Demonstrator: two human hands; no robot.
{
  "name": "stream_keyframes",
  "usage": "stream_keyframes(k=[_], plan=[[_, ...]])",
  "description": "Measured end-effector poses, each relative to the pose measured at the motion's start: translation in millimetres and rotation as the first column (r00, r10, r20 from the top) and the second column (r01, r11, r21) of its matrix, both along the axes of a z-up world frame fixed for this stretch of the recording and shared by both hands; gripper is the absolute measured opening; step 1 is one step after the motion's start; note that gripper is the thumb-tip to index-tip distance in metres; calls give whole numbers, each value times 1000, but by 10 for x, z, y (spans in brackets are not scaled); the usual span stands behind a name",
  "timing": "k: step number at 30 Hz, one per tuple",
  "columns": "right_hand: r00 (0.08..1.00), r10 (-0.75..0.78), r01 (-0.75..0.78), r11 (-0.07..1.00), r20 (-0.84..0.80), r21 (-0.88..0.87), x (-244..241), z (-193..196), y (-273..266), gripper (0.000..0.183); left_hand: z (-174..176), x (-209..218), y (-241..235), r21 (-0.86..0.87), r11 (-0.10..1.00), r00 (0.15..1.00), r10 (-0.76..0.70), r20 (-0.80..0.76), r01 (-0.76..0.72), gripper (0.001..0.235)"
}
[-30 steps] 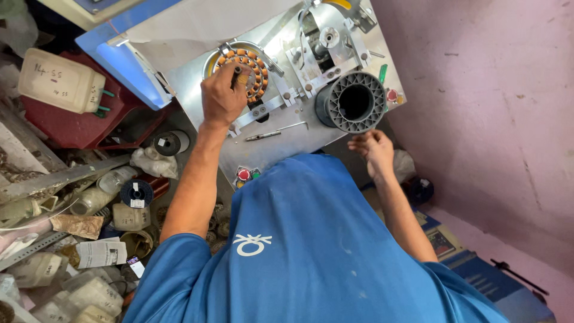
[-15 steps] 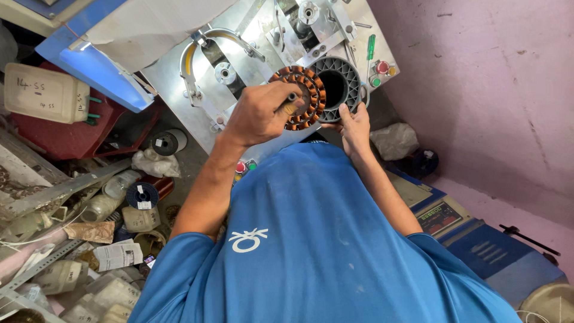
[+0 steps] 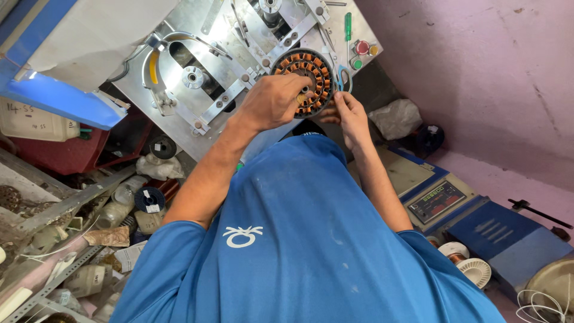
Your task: The person performs maintenance on a fan stator, using a small screwdriver to manipulate wires, cutting wires with blue-handled scissors, and wiping the component with a white cloth.
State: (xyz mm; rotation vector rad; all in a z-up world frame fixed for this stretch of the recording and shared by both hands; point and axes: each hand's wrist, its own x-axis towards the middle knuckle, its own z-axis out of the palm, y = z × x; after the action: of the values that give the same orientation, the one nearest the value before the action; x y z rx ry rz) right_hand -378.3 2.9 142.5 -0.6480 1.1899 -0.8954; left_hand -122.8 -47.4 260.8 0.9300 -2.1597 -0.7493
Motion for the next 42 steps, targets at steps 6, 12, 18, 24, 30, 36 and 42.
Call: stream_keyframes(k=[6, 12, 18, 24, 30, 36, 42], plan=[[886, -114, -63, 930, -449, -361, 114, 477, 24, 28, 24, -45, -52, 176, 984, 996, 11, -92, 5, 40], [713, -236, -352, 694, -661, -628, 357, 1088, 27, 43, 47, 116, 32, 353, 920, 984, 180, 3, -169, 57], [751, -149, -397, 676, -643, -621, 580, 1189, -127, 43, -46, 51, 103, 299, 911, 948, 314, -51, -286, 27], [724, -172, -433, 641, -668, -634, 605, 1311, -140, 40, 136, 24, 119, 154, 951, 937, 295, -186, -269, 10], [746, -283, -421, 500, -603, -757, 569, 1730, -139, 22, 694, -79, 162, -48, 983, 930, 150, -337, -176, 14], [831, -325, -392, 234, -452, -890, 447, 2294, -404, 15, 1104, -119, 180, -56, 977, 876, 158, -456, -205, 22], [914, -259, -260, 213, -311, -942, 468, 2764, -330, 16, 848, -191, 117, 229, 918, 943, 333, 0, -324, 56]])
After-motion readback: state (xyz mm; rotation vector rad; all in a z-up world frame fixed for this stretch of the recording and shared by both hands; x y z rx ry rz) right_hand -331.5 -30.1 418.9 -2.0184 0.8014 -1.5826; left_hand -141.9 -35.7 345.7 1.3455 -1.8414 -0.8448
